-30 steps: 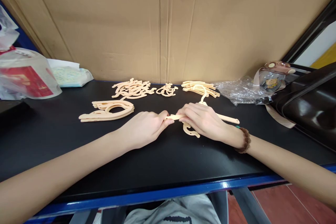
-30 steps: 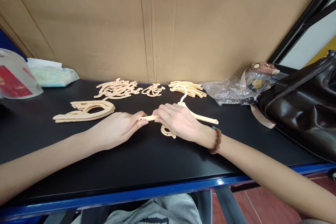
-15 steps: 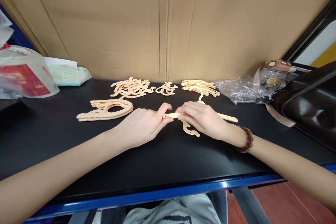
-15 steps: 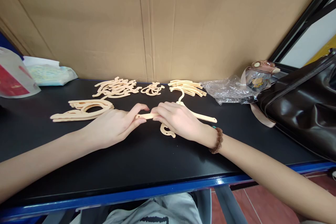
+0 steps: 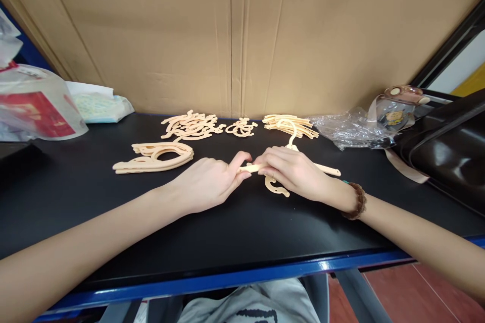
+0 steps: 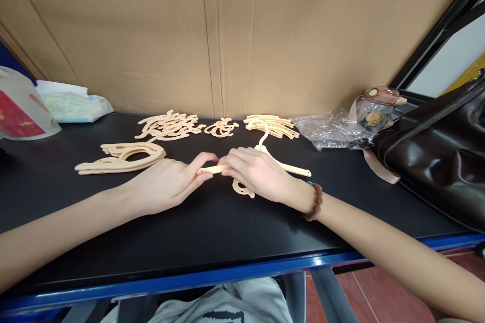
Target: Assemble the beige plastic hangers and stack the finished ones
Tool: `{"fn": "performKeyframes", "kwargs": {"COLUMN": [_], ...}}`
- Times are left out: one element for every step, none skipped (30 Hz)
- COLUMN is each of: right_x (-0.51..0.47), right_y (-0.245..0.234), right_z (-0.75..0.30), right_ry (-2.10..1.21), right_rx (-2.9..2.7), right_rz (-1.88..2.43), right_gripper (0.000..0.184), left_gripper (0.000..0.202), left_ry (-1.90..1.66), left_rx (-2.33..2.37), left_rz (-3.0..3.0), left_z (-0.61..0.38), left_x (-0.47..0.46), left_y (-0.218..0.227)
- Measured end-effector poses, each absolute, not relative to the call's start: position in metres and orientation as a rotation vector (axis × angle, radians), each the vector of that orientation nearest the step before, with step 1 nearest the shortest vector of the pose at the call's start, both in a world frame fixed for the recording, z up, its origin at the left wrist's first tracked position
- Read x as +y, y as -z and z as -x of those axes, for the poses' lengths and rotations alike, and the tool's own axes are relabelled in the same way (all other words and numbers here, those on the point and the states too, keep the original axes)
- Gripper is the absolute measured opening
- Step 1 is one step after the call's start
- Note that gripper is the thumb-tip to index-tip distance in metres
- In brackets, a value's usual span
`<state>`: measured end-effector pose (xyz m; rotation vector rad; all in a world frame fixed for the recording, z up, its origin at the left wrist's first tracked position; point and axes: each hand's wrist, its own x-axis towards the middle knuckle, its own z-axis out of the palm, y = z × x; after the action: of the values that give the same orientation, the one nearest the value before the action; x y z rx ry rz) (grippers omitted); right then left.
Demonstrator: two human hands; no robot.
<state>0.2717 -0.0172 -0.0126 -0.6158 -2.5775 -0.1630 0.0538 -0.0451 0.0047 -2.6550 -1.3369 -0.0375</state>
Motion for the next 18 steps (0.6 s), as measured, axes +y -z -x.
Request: {"fn": "performKeyframes", "kwargs": {"right_x": [-0.0171,-0.0170,-0.0168,-0.0166,-0.0164,-0.0161,-0.0159,-0.0156,-0.0155,-0.0153,-0.0152,-0.0151,-0.0150,-0.0148,-0.0145,-0.0142,-0.0138,-0.0134], "right_y": [0.0123,0.0119,0.0115,0.0111,0.0106,0.0103,0.0100,0.0097,0.0096,0.0097,0.0098,0.0100,0.0104,0.0109,0.0114,0.0120,0.0125,0.0128], "right_z": [-0.2719,-0.2721,-0.2723,-0.2725,-0.2727,-0.2728,-0.2729,-0.2729,-0.2729,-0.2728,-0.2728,-0.2727,-0.2726,-0.2726,-0.2725,-0.2724,-0.2723,-0.2722], "right_ry": [0.163,0.167,0.172,0.168,0.152,0.128,0.098,0.074,0.057,0.049,0.049,0.050,0.052,0.051,0.046,0.038,0.025,0.011], "right_rx": [-2.582,-2.589,-2.596,-2.608,-2.621,-2.631,-2.641,-2.651,-2.661,-2.667,-2.671,-2.676,-2.680,-2.686,-2.693,-2.704,-2.711,-2.713], "right_rz": [0.611,0.605,0.601,0.598,0.597,0.596,0.596,0.597,0.600,0.607,0.614,0.624,0.635,0.641,0.648,0.652,0.654,0.658], "right_gripper": [0.026,0.025,0.024,0.023,0.023,0.023,0.023,0.024,0.025,0.025,0.025,0.025,0.025,0.025,0.025,0.025,0.026,0.026], "left_gripper": [0.042,0.043,0.043,0.044,0.044,0.045,0.045,0.045,0.044,0.044,0.044,0.045,0.045,0.045,0.046,0.046,0.046,0.045], "left_ry": [0.029,0.017,0.002,-0.014,-0.030,-0.045,-0.059,-0.073,-0.083,-0.091,-0.098,-0.101,-0.101,-0.100,-0.100,-0.100,-0.103,-0.106], "left_rx": [-1.324,-1.311,-1.299,-1.291,-1.285,-1.279,-1.277,-1.275,-1.273,-1.270,-1.266,-1.263,-1.261,-1.254,-1.247,-1.237,-1.225,-1.213], "left_rz": [2.639,2.622,2.608,2.596,2.587,2.583,2.581,2.580,2.576,2.569,2.561,2.551,2.540,2.534,2.530,2.530,2.532,2.533], "left_z": [-0.0540,-0.0542,-0.0544,-0.0547,-0.0549,-0.0552,-0.0555,-0.0558,-0.0561,-0.0564,-0.0566,-0.0567,-0.0566,-0.0564,-0.0560,-0.0555,-0.0549,-0.0542], "left_x": [-0.0449,-0.0446,-0.0444,-0.0442,-0.0442,-0.0442,-0.0444,-0.0447,-0.0449,-0.0451,-0.0452,-0.0452,-0.0451,-0.0448,-0.0446,-0.0442,-0.0438,-0.0434], "left_y": [-0.0045,-0.0043,-0.0041,-0.0039,-0.0037,-0.0035,-0.0032,-0.0029,-0.0026,-0.0023,-0.0021,-0.0018,-0.0015,-0.0011,-0.0006,0.0000,0.0008,0.0015]}}
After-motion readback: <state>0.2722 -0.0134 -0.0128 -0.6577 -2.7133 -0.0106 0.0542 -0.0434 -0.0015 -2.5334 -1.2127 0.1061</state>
